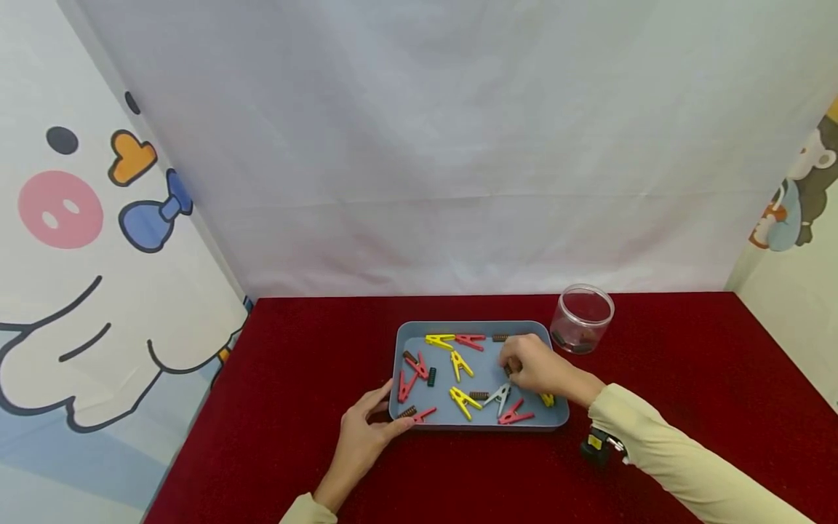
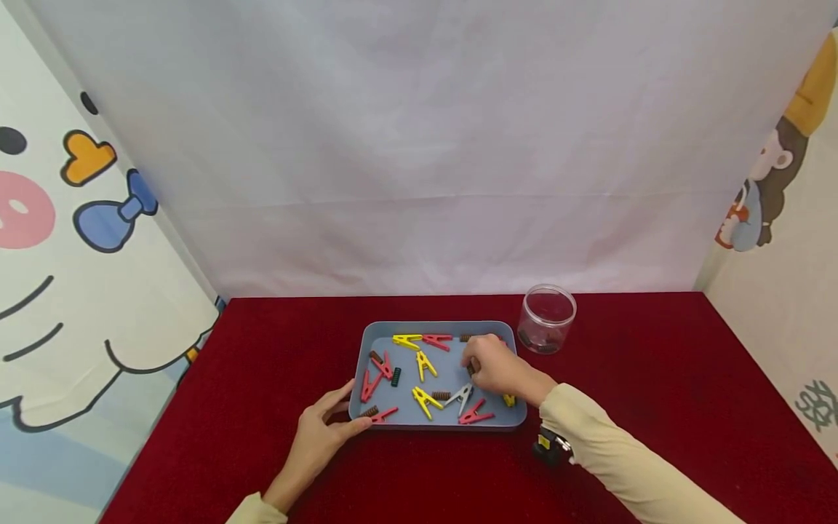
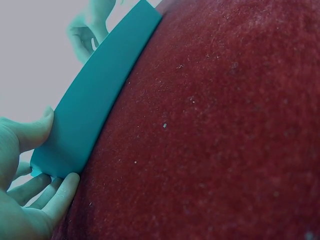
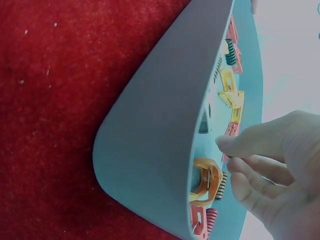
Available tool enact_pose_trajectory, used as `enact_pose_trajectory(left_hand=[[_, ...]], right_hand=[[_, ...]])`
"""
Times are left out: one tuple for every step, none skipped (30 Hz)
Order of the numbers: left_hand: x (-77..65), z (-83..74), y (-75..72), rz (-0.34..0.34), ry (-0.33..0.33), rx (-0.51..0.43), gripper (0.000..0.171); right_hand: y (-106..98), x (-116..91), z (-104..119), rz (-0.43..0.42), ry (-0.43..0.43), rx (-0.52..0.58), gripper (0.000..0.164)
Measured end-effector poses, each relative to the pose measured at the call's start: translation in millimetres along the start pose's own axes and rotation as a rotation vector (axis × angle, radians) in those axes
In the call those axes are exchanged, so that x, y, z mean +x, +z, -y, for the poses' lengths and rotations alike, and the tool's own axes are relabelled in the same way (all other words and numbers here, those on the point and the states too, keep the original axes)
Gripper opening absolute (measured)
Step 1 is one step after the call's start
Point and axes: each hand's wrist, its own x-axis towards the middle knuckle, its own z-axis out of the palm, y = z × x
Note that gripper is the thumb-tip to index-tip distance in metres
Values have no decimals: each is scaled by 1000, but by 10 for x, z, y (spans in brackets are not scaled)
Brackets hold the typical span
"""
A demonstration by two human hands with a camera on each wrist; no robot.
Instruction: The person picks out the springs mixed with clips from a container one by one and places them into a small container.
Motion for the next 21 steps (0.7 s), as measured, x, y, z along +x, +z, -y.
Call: enact_pose_trajectory(left_hand=[[1,1,-1,0,-4,2,71],[2,0,-1,0,-5,3,71],[1,-5,-2,1,-7,4,71],[-1,-12,-3,2,-6,0,71],[-4,-31,-5,4,-8,-4,71],[-11,-66,-10,7,-10,-5,71],[-20,-114,-14,10,-14,-5,71],[-32,-170,-19,14,-15,-4,70],[-47,-235,-25,18,-17,-5,70],[-62,-293,-30,20,-17,-7,69],[-71,-335,-35,22,-22,-7,69],[-81,-366,-39,23,-25,-8,69],[-87,-382,-41,24,-26,-11,69],[-91,-387,-41,23,-28,-15,68],[-93,-383,-40,22,-29,-20,68],[-92,-370,-38,21,-30,-23,68],[-90,-361,-37,21,-33,-25,68],[-92,-365,-37,21,-35,-25,68],[-94,-369,-36,21,-36,-25,68],[-95,-372,-35,20,-36,-24,68],[-94,-373,-33,21,-36,-23,68]], right_hand=[[-2,-7,-1,-4,7,6,18],[-6,-14,0,-7,15,11,17],[-10,-21,1,-9,25,19,16],[-12,-28,1,-9,37,24,16],[-14,-34,1,-11,45,30,16],[-17,-41,1,-12,55,31,16],[-23,-50,0,-13,64,36,16],[-29,-60,1,-16,71,41,16],[-34,-68,-3,-20,76,44,16],[-38,-78,-6,-27,73,47,17],[-44,-88,-5,-34,73,52,17],[-47,-97,-5,-39,75,53,17],[-50,-106,-5,-45,75,56,18],[-51,-113,-4,-52,74,61,18],[-50,-120,-4,-58,74,67,18],[-51,-128,-1,-64,74,75,19],[-52,-136,0,-68,76,81,19],[-51,-143,-2,-74,74,86,20],[-51,-151,-5,-80,71,93,20],[-50,-158,-8,-87,67,99,21],[-50,-165,-10,-93,66,103,21]])
